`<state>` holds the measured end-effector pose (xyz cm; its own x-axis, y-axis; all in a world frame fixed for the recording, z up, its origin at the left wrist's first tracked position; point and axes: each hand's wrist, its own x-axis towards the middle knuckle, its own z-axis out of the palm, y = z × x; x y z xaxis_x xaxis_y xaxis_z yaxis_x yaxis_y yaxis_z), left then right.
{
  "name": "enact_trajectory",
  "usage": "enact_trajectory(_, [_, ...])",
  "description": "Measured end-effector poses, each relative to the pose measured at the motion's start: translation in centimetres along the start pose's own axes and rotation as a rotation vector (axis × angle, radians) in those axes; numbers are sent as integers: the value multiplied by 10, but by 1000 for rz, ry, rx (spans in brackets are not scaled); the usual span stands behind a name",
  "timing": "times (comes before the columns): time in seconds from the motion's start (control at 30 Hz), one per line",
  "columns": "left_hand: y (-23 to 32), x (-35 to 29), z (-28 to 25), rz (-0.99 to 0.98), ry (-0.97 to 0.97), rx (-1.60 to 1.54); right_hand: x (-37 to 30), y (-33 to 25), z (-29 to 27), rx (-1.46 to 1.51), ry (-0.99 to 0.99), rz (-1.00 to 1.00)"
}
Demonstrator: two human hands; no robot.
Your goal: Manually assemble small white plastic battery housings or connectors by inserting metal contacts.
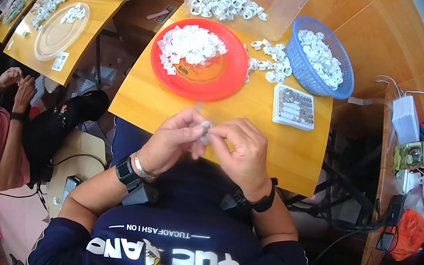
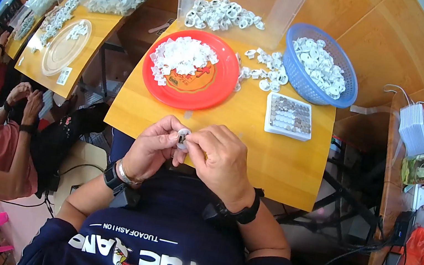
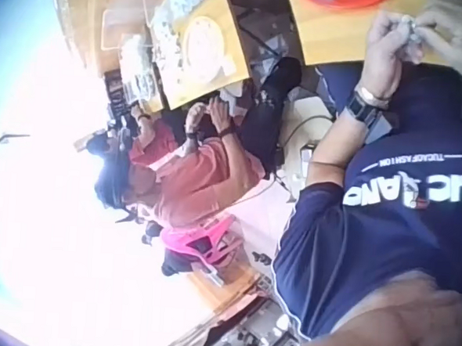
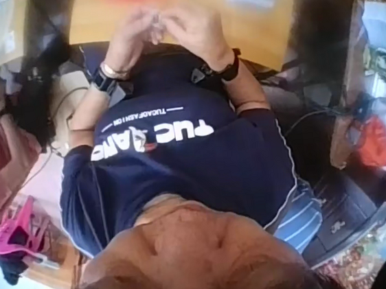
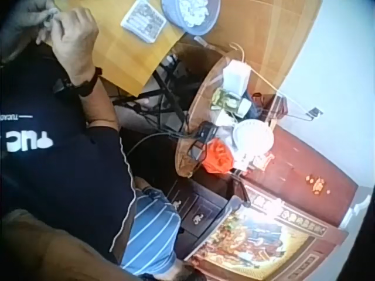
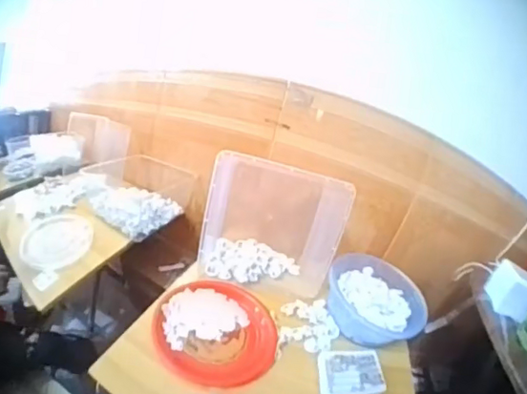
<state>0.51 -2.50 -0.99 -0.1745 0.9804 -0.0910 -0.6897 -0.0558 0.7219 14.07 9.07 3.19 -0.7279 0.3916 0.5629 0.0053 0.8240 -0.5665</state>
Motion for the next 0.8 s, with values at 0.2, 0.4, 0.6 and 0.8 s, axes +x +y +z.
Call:
enact_trajectory(0.2, [-1, -2, 0, -21, -2, 146, -3, 3, -2, 14, -82, 14])
enact_trajectory(0.4, [-4, -2, 0, -32, 6, 92, -10, 16, 3, 449, -177, 402])
enact_trajectory(0.6, [-7, -2, 1, -38, -2, 107, -13, 23, 4, 815, -240, 667])
enact_trajectory(0.8, [-10, -2, 2, -53, 21, 116, -16, 25, 9, 1024, -233, 767])
